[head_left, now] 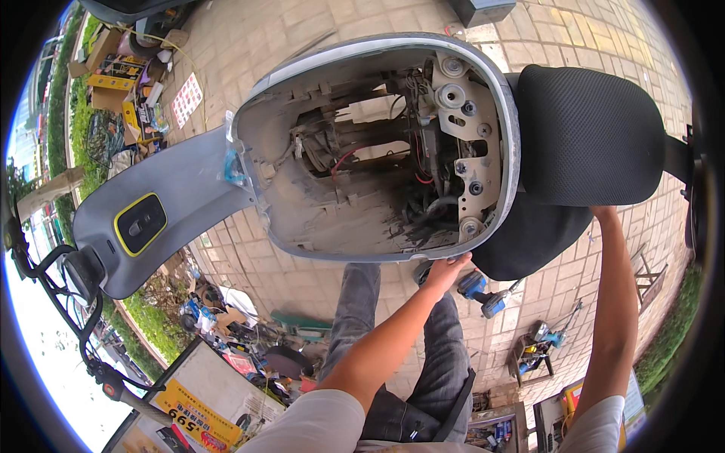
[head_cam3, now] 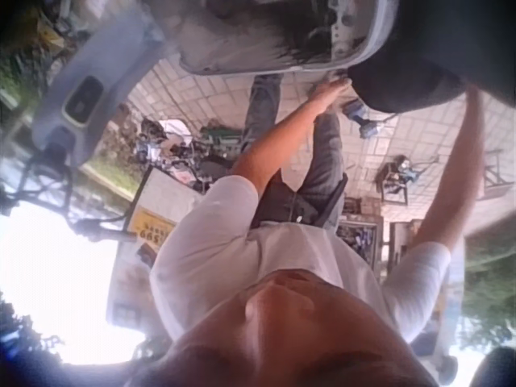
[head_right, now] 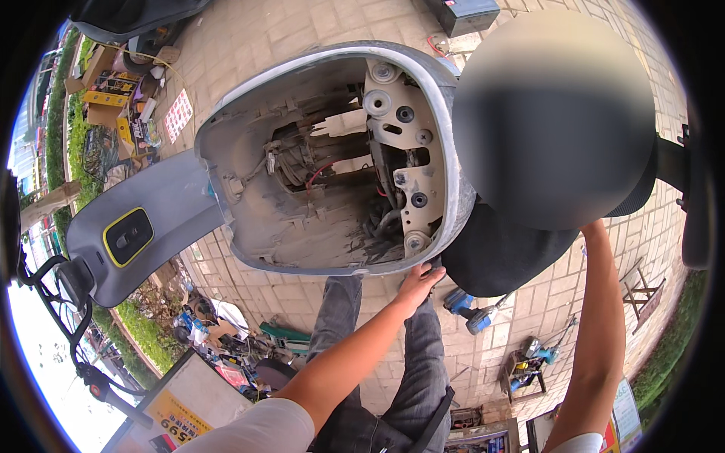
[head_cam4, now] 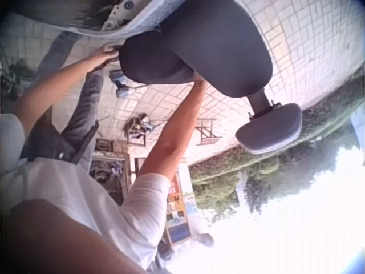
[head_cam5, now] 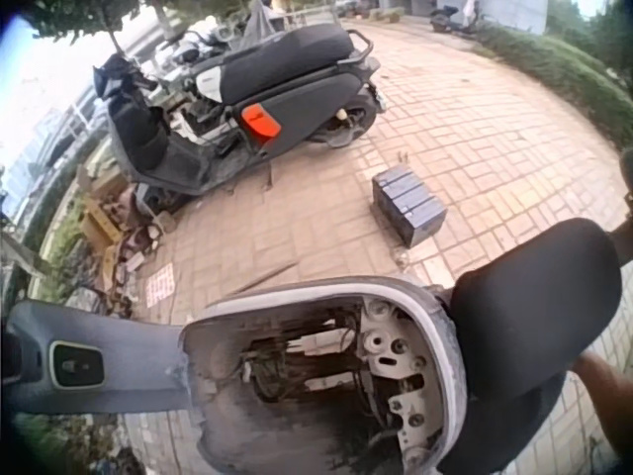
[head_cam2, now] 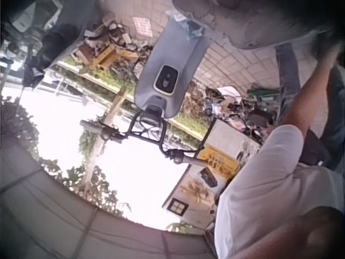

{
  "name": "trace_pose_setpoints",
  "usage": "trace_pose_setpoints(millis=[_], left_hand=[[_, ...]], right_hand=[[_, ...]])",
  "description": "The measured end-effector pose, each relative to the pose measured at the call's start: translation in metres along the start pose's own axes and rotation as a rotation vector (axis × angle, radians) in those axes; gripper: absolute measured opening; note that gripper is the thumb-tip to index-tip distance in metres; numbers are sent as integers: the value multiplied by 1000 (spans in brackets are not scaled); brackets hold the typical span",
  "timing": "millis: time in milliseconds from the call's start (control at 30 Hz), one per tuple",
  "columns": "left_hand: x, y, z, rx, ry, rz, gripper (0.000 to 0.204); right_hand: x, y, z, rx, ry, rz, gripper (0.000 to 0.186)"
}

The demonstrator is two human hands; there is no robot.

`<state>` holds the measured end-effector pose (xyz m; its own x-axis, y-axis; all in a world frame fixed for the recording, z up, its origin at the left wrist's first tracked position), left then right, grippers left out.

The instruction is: The person removes the seat of an electric scooter using a power drill, then inspects and manipulates internal wiring and components. They retrieve a cable from the workshop and connect it to the scooter's internal system, then use a screwdriver on the handlebar area.

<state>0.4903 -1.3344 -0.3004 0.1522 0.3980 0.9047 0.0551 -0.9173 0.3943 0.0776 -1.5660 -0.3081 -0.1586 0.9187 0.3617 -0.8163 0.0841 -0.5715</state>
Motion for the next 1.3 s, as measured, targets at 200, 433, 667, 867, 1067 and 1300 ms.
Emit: trace_pose_setpoints(millis=[200,433,667,867,1067,1300], left_hand=[[60,-9,92,226,137,108,52],[130,19,196,472,413,23,35],[160,98,254,577,567,-242,37],[156,178,276,300,748,-493,55],[133,221,283,-208,965,-663,60],[130,220,290,-353,1033,-553,54]], right_hand=[[11,-64,2,-136,143,353,33],[18,-128,-16,98,150,359,33],[31,-186,-27,130,35,195,44],[36,-249,-23,84,56,6,46],[57,-295,-10,202,-232,-197,36],[-13,-459,34,121,317,-130,27]])
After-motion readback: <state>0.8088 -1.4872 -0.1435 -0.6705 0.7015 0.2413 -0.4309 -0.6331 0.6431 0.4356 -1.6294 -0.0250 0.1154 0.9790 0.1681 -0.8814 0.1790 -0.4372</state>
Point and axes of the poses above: each hand's wrist, its own x-axis away from the middle knuckle, its own z-axis out of the back of the hand, y = z × x, the point moved 4 cm from there along -x, towards the middle knuckle, and after that the axes turned 9 degrees about -x, right-handed, at the moved point
